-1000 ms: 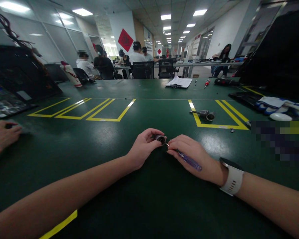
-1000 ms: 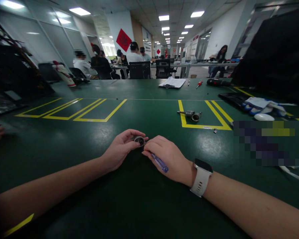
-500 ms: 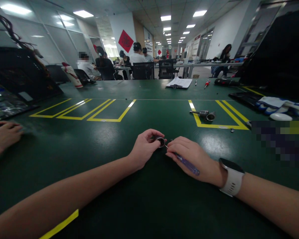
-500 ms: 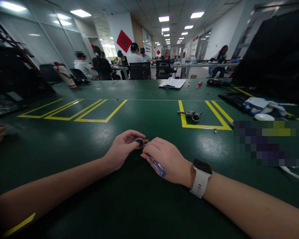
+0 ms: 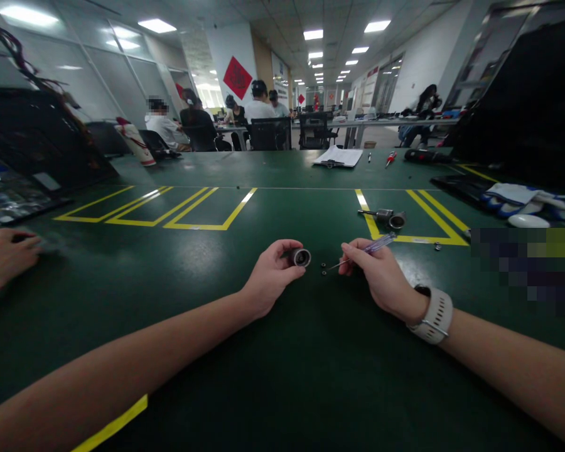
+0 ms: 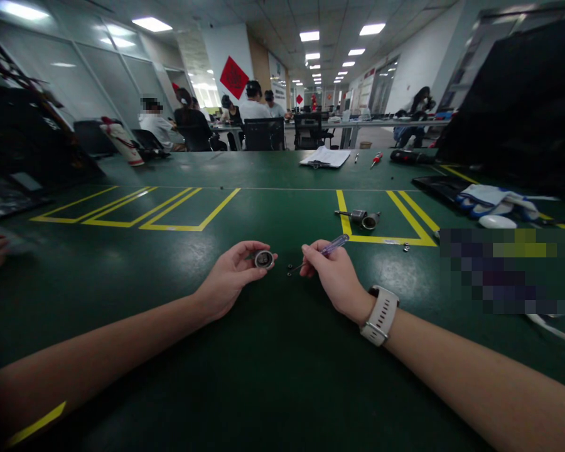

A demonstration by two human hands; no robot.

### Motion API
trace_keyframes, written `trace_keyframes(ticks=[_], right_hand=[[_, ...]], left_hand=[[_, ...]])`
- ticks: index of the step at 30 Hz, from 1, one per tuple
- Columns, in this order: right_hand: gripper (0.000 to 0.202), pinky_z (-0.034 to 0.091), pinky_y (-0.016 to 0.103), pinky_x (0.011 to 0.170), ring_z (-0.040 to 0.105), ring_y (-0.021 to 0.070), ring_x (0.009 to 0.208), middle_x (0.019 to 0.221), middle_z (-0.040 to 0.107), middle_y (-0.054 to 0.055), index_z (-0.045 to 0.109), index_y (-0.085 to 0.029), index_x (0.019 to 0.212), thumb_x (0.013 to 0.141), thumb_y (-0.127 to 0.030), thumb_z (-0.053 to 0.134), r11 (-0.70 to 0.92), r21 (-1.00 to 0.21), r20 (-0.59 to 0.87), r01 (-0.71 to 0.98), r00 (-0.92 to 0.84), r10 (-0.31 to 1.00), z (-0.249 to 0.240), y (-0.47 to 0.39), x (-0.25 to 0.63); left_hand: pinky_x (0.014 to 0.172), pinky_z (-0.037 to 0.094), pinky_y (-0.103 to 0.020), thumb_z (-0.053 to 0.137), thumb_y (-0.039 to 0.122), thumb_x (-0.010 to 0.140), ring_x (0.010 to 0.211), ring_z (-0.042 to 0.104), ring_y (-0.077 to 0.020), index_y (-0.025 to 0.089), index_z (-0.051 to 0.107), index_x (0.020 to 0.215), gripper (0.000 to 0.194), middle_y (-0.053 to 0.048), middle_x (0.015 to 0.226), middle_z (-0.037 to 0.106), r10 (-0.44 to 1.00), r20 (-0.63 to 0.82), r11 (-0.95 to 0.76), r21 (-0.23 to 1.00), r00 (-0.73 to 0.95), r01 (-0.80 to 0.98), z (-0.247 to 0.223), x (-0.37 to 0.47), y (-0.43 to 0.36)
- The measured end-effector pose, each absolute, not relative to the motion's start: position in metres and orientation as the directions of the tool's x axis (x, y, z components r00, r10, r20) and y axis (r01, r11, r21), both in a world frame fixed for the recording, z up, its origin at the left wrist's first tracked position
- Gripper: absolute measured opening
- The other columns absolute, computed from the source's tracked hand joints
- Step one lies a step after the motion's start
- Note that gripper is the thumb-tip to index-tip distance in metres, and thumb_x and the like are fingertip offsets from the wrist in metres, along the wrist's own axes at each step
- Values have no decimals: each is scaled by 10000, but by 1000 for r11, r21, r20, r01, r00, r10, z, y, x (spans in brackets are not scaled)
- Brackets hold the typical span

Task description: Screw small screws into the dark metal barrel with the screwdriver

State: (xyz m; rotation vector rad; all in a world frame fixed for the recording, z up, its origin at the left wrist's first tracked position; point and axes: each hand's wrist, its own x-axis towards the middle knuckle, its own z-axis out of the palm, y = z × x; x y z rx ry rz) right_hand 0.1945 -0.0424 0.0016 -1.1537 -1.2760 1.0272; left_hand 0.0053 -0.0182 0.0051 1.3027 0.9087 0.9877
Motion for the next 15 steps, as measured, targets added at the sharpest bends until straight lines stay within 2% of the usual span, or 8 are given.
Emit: trace_keyframes(ticks=[6,11,15], right_hand=[[251,435,274,563,553,128,561,585,578,-11,546,-168,691,813,-387,541,173,-975,176,140,7,984,-3,-42,196],[269,439,289,590,562,143,593,602,591,-1,547,-169,704,850,-389,497,208,-921,206,330,-42,978,2,-45,196],[255,428,282,570,567,150,609,630,599,6,552,-175,710,873,-354,471,289,-829,272,479,-106,957,8,-51,191]], left_hand=[[941,437,-408,693,106,668,964,593,-175,174,533,1030,402,-53,1056,605,937,18,13,996,348,-86,5,5,-19],[920,452,-404,705,168,684,934,591,-168,169,562,1009,356,-38,980,625,935,38,-4,995,352,-97,5,5,-18],[908,460,-382,697,172,693,918,593,-160,164,593,1008,331,-33,959,640,939,34,4,994,341,-110,6,6,-18]])
